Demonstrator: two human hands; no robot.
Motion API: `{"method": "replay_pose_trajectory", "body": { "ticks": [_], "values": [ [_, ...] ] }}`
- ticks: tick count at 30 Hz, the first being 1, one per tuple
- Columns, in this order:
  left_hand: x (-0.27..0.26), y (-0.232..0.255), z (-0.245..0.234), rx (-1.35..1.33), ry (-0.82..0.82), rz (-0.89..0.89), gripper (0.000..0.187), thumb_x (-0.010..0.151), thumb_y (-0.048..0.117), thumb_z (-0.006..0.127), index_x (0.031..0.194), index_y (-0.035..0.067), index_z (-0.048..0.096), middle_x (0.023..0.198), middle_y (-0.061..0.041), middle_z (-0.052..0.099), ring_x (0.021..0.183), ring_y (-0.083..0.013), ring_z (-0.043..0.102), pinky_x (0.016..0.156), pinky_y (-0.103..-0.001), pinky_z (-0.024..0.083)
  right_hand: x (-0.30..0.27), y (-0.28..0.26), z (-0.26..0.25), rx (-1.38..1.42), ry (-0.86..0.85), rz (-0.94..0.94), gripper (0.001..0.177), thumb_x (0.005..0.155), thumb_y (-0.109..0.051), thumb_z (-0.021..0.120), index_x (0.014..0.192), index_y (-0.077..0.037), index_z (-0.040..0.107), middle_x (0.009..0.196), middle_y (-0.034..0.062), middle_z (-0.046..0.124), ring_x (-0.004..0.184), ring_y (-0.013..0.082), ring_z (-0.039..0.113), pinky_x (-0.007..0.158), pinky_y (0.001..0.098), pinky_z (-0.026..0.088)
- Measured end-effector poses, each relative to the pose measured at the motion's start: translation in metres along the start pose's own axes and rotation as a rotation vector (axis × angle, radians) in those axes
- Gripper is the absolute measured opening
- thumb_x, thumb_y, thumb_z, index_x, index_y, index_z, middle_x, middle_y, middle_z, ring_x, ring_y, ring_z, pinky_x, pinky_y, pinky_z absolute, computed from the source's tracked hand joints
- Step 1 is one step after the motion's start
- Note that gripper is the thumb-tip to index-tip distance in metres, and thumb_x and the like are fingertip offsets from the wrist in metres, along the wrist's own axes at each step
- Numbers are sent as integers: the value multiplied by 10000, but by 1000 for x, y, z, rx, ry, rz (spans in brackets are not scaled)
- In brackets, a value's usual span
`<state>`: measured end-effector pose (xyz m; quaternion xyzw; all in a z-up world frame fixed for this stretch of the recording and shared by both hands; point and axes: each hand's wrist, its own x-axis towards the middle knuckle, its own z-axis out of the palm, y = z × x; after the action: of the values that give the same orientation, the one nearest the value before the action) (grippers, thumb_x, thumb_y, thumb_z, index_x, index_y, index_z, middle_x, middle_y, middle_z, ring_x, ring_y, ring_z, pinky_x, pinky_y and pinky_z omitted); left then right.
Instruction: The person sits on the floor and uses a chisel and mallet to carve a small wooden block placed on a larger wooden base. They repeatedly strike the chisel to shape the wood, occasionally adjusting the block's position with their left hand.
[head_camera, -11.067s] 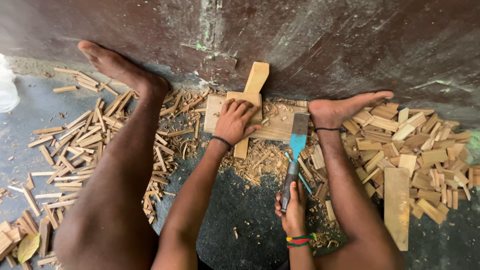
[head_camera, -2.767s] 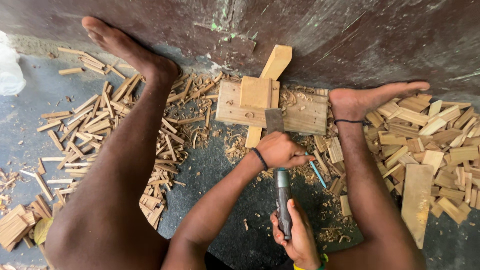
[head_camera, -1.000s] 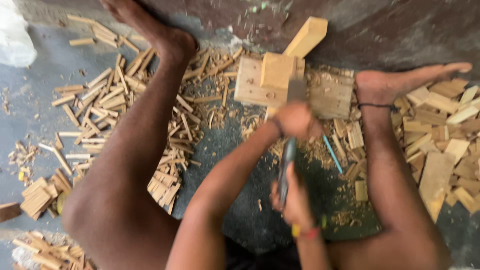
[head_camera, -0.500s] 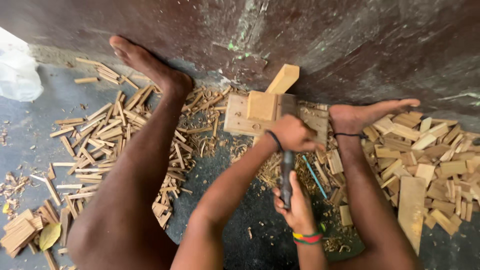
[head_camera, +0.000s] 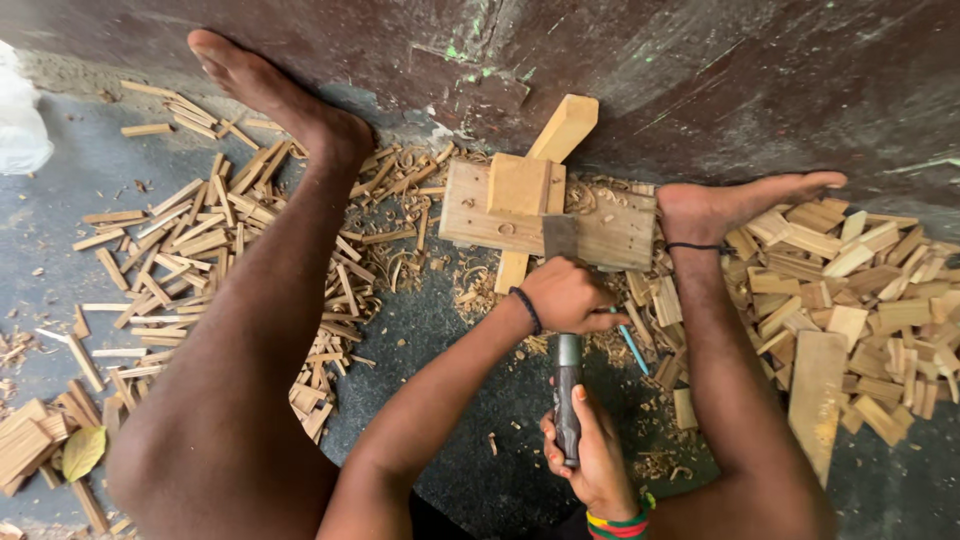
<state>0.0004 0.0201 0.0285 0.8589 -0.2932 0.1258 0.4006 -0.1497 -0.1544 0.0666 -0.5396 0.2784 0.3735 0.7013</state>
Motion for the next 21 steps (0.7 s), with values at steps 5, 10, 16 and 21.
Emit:
{"method": "replay_pose_trajectory", "body": {
  "ticks": [5,10,16,21],
  "values": [
    [-8,-4,10,-19,69,-40,343,933,478,676,786,196,802,670,-67,718,576,-287,680,541,-413,534,2,0,3,-26,-13,-18,481,993,-480,474,1322,-136,536,661,84,567,390,123,489,320,240,343],
    [-9,-11,14,-145,87,-99,276,932,437,678,867,214,826,728,-52,747,540,-250,680,508,-391,525,3,-7,5,-80,-6,-23,468,993,-478,475,1301,-131,538,652,91,573,395,127,509,318,239,350],
    [-9,-13,9,-101,100,-157,341,935,455,697,766,180,808,658,-91,711,578,-296,676,562,-427,535,4,-8,9,-80,-26,4,447,986,-484,486,1269,-141,530,647,86,565,397,134,511,325,245,360],
    [-9,-14,14,-131,117,-158,375,945,452,693,730,156,777,654,-101,699,601,-311,677,587,-443,541,4,-8,7,-92,-13,2,435,984,-489,495,1248,-144,523,649,89,566,403,141,514,321,248,349]
  ]
}}
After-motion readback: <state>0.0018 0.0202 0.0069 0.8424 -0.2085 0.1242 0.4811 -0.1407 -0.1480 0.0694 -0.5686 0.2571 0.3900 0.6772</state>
